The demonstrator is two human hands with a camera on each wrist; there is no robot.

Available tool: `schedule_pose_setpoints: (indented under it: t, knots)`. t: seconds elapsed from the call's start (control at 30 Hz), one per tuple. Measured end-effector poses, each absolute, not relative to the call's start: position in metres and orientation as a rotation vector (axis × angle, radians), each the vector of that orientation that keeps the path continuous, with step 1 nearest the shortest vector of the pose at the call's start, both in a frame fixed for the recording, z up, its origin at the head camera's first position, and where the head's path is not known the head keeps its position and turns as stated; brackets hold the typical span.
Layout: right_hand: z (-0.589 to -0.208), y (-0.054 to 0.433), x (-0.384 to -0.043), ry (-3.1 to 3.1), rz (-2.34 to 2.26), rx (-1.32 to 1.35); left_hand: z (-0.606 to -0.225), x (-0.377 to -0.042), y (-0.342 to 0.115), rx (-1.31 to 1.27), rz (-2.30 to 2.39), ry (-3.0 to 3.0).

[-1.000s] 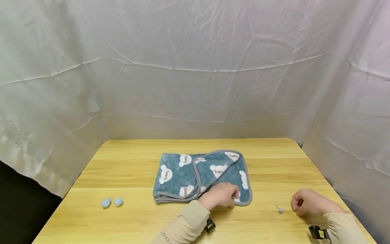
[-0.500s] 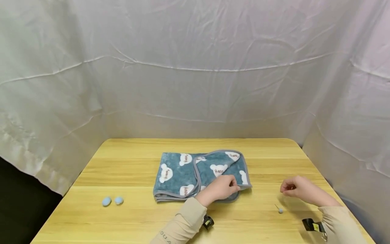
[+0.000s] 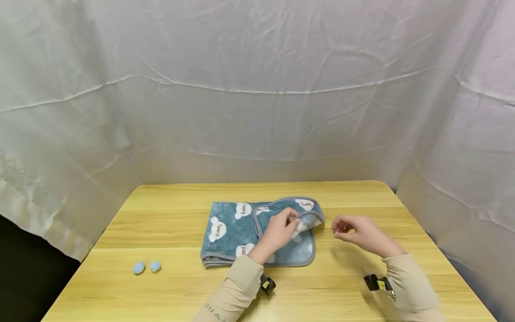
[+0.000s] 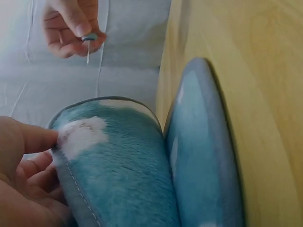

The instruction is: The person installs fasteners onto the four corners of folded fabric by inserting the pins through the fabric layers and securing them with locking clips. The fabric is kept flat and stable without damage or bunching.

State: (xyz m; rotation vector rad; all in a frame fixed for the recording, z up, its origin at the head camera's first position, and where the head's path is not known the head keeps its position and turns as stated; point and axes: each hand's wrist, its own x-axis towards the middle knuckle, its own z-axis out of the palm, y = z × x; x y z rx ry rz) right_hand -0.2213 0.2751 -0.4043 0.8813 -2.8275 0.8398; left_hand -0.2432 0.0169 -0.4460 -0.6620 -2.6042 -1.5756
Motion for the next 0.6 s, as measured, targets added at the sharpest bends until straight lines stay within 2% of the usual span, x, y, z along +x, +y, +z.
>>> schedule_pose_setpoints:
  t: [0.33, 0.6]
  knots:
    - [-0.411, 0.229, -0.24, -2.701, 0.949, 0.927, -0.445, -0.247, 0.014, -0.581, -1.579, -2.518]
    - [-0.415, 0.212, -0.247, -2.683, 0.992, 0.923, -0.442, -0.246, 0.014, -0.574, -1.567, -2.496]
